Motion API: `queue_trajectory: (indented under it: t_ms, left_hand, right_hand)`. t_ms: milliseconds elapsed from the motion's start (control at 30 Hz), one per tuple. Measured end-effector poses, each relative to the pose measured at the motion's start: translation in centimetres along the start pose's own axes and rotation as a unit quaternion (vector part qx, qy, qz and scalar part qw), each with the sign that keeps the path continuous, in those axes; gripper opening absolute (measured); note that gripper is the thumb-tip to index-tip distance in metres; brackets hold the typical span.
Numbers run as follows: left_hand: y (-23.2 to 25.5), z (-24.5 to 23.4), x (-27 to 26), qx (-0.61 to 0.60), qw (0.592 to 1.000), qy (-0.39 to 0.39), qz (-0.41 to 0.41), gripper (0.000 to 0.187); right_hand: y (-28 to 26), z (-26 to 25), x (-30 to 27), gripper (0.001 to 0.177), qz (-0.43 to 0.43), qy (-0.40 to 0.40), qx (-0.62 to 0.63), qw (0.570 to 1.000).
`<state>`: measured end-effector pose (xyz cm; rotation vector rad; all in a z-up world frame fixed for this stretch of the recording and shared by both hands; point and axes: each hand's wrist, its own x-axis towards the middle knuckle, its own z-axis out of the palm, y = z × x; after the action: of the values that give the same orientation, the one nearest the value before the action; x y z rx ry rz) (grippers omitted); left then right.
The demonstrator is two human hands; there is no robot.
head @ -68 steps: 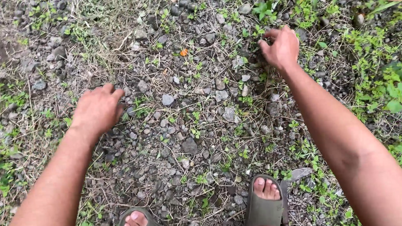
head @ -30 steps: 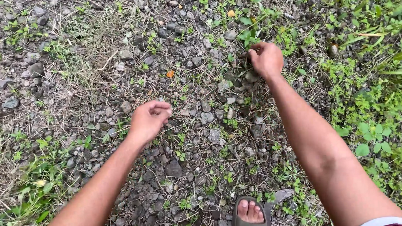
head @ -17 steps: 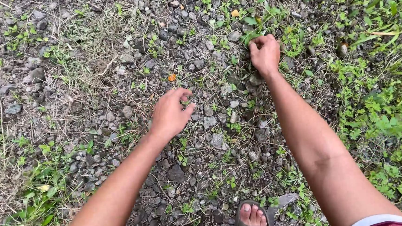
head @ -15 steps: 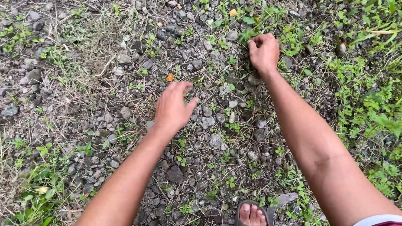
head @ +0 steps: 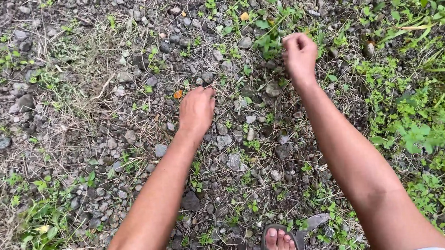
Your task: Pulling small weeds from a rocky ground surface by hand.
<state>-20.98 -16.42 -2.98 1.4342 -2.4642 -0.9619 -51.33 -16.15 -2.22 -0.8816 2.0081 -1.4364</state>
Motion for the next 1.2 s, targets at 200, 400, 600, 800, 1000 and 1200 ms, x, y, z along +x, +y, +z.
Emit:
queue_trajectory:
  t_ms: [200,400,600,800,1000,1200]
  left_hand:
    - [1.5,-1.5,0.1,-0.134,0.986,0.039,-0.087,0.020]
    - [1.6,-2.3,-1.9,-0.158,0.983,0.044,-0.081,0.016]
    - [-0.6,-3.2,-4.3,-0.179,0.981,0.079,-0.015,0.013]
    - [-2.1,-3.7,-5.0,-0.175,0.979,0.102,-0.014,0.013]
    - [-3.0,-2.9,-5.1,-0.170,0.978,0.121,-0.006,0.012]
    - [-0.9,-2.8,-4.8,-0.220,0.963,0.152,-0.033,0.011]
  right_hand:
    - [0.4,0.8,0.9,0.020,-0.042,-0.081,-0.301,0.949]
    - [-0.4,3.3,1.3,0.038,-0.025,-0.111,-0.427,0.897]
    - [4.9,2.8,2.8,0.011,-0.153,-0.037,-0.393,0.906]
    - [9.9,1.4,6.6,0.014,-0.066,0.058,-0.291,0.953]
    - [11.1,-1.7,7.8,0.019,0.026,0.097,-0.077,0.992]
    - [2.0,-2.0,0.6,0.015,0.086,-0.036,-0.002,0.996]
